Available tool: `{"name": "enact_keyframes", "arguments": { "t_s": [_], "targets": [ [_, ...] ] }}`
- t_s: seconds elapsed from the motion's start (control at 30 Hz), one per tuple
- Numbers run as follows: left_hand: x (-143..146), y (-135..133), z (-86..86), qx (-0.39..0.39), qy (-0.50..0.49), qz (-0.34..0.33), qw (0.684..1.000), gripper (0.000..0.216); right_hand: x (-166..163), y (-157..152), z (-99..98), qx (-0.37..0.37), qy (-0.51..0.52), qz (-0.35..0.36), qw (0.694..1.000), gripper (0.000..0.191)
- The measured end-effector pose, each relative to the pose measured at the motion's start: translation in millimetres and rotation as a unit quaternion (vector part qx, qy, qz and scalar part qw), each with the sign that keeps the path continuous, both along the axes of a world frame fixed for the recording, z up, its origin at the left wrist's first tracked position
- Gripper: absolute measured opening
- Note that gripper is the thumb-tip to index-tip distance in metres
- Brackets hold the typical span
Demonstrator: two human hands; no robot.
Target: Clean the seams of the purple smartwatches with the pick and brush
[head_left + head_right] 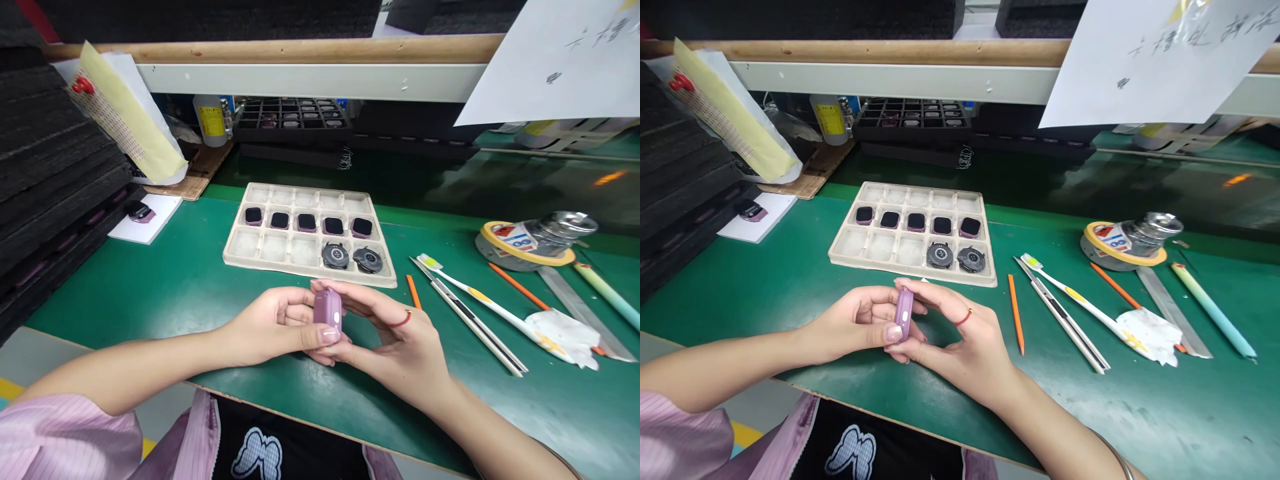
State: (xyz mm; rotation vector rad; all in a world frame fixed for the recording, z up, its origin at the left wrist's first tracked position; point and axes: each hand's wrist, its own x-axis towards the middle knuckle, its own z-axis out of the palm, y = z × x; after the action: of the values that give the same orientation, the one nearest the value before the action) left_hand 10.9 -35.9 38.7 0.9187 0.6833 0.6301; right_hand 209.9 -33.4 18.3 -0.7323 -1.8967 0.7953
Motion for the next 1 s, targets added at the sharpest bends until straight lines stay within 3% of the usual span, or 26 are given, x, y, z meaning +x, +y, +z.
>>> {"name": "enact_keyframes", "arguments": {
  "t_s": [0.17,0.33,0.5,1.0],
  "targets": [
    [-0.9,-2.5,-0.6,-0.003,0.011,-0.001,1.0,0.038,3.4,3.4,-3.1,0.005,-0.008,0.013,1.0,0.059],
    [-3.7,-2.3,0.9,0.009,-0.014,-0.031,0.999,0.047,6.1,2.8,1.2,-0.038,0.011,0.033,0.999,0.059],
    [-4.9,-0.9,1.5,0.03,-0.011,-0.029,0.999,0.046,6.0,2.5,2.3,-0.031,0.009,0.04,0.999,0.057],
    [-1.3,-5.5,-7.5,0.04,0.038,0.01,0.998,0.046,4.2,3.6,-2.1,-0.01,-0.014,0.033,0.999,0.064]
  ]
}}
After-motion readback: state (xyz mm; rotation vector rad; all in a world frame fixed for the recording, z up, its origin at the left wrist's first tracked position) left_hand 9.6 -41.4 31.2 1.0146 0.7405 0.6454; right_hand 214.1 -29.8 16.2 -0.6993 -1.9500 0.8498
